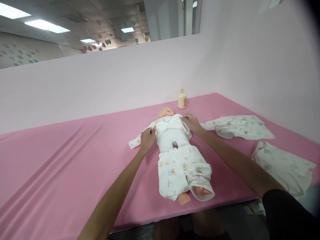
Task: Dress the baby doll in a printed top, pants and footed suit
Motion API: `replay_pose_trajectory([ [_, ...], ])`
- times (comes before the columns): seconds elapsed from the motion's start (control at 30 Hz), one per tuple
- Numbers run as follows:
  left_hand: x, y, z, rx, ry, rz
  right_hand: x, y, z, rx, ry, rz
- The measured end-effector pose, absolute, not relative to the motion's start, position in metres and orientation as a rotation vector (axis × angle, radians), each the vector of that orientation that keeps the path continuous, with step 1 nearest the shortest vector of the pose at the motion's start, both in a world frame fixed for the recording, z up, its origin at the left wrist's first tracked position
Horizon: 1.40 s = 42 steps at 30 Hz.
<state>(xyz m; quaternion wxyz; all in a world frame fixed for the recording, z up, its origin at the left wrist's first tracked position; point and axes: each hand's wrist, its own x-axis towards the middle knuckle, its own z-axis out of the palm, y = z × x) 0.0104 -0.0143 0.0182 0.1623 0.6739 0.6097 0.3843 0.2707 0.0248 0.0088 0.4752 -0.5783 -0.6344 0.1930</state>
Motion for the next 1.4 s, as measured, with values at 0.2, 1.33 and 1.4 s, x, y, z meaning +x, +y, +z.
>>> replay_pose_trajectory([
  [0.2, 0.007, -0.006, 0.007, 2.076, 1.877, 1.037, 0.278, 0.01, -0.013, -1.498, -1.57, 0.23],
  [1.33, 0.0, -0.023, -0.019, 1.02, 1.291, 1.078, 0.3, -0.027, -0.004, -1.935, -1.833, 0.024],
  [1.4, 0.005, -0.021, -0.019, 0.942, 1.218, 1.145, 0.284, -0.041, 0.008, -1.776, -1.803, 0.098],
])
